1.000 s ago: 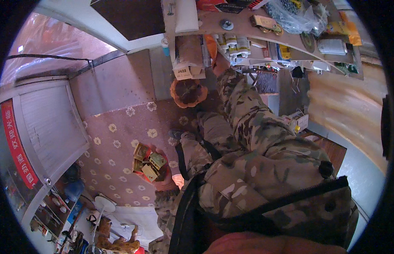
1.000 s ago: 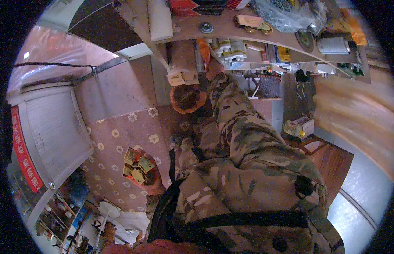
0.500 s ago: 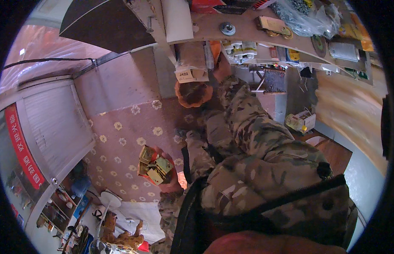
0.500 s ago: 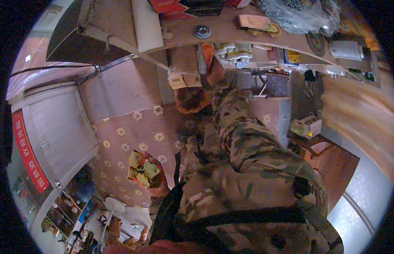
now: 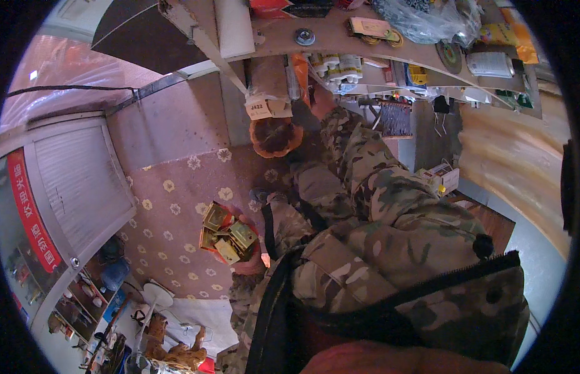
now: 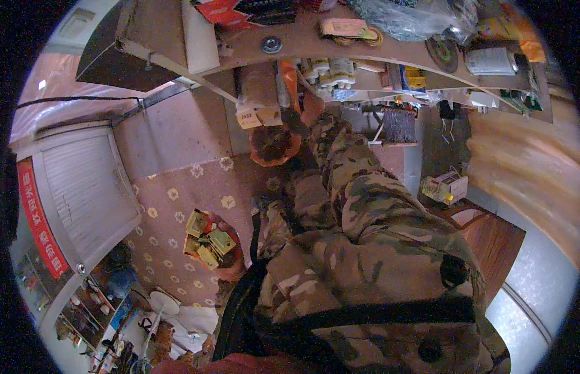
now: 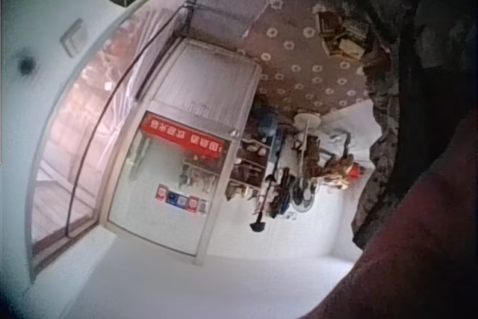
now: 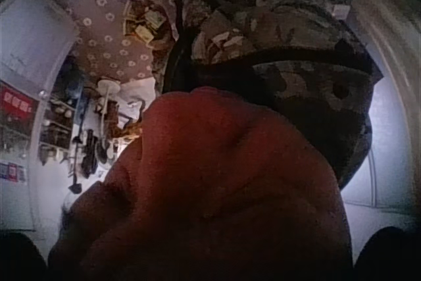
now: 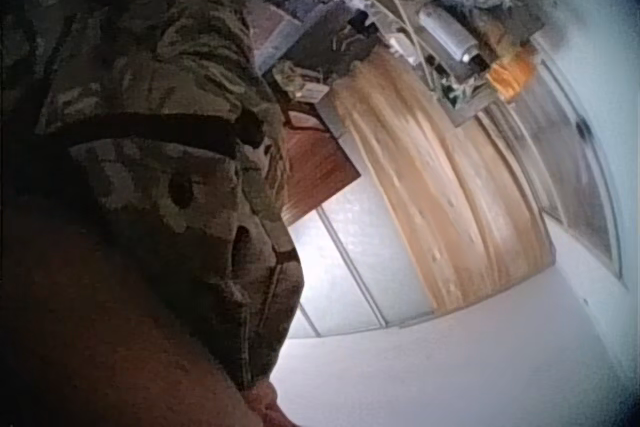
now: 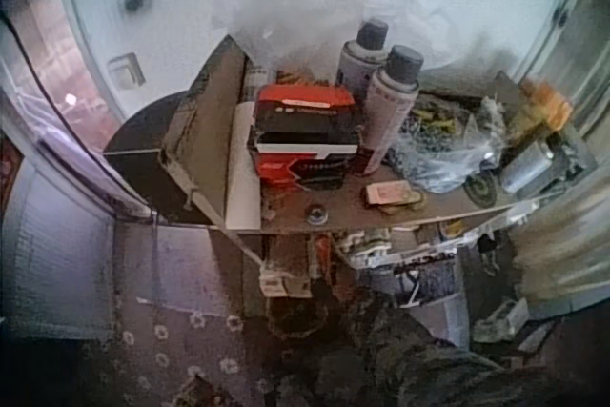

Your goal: The person walks from an office area into a workshop, picks up long metal profiles, and uses a manual hacksaw to cut them into shorter pieces. The person repeats the cutting process on multiple profiles and stacks the cut pieces.

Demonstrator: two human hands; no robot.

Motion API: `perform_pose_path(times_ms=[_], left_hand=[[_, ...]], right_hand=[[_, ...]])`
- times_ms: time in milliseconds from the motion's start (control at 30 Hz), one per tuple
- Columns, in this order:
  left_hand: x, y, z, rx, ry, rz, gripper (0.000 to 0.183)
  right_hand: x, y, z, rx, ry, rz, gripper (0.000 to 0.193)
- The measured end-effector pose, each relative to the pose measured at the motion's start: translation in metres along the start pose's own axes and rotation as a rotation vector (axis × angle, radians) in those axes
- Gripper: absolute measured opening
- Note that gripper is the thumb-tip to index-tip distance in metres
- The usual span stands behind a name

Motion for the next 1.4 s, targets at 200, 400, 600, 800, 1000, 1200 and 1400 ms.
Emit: perform_pose_path(times_ms=[200, 400, 600, 800, 1000, 1200, 1400], left_hand=[[0.003, -0.012, 0.006, 0.049, 0.025, -0.030, 0.064], [0.006, -0.007, 0.019, 0.012, 0.015, -0.045, 0.060], [0.011, -0.025, -0.014, 0.321, 0.233, -0.198, 0.051], [0.011, -0.026, -0.010, 0.300, 0.144, -0.181, 0.061], [0.014, -0.026, -0.007, 0.198, 0.117, -0.280, 0.057], [0.013, -0.027, -0.006, 0.189, 0.058, -0.200, 0.061], [0.004, -0.042, -0.023, 0.359, 0.222, -0.403, 0.062]], right_hand=[[0.003, 0.006, 0.017, -1.013, -0.338, 0.090, 0.033], [-0.013, 0.016, 0.022, -1.313, -0.651, -0.025, 0.036], [-0.007, 0.009, 0.002, -1.290, -0.771, 0.016, 0.039], [0.060, -0.051, -0.016, -0.118, -0.078, 0.169, 0.037], [0.028, -0.013, -0.024, 0.122, 0.190, 0.285, 0.042], [0.015, 0.012, -0.018, 0.100, 0.196, 0.247, 0.036], [0.002, 0.022, -0.026, 0.317, 0.486, 0.619, 0.027]])
Point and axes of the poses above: each hand's wrist, its own x-axis towards the middle knuckle, its own y-axis out of the palm, z = x × y, the point moved 8 cm from there along x, towards the middle knuckle, and after that the axes turned 11 degrees about x, right-handed, at the moved point
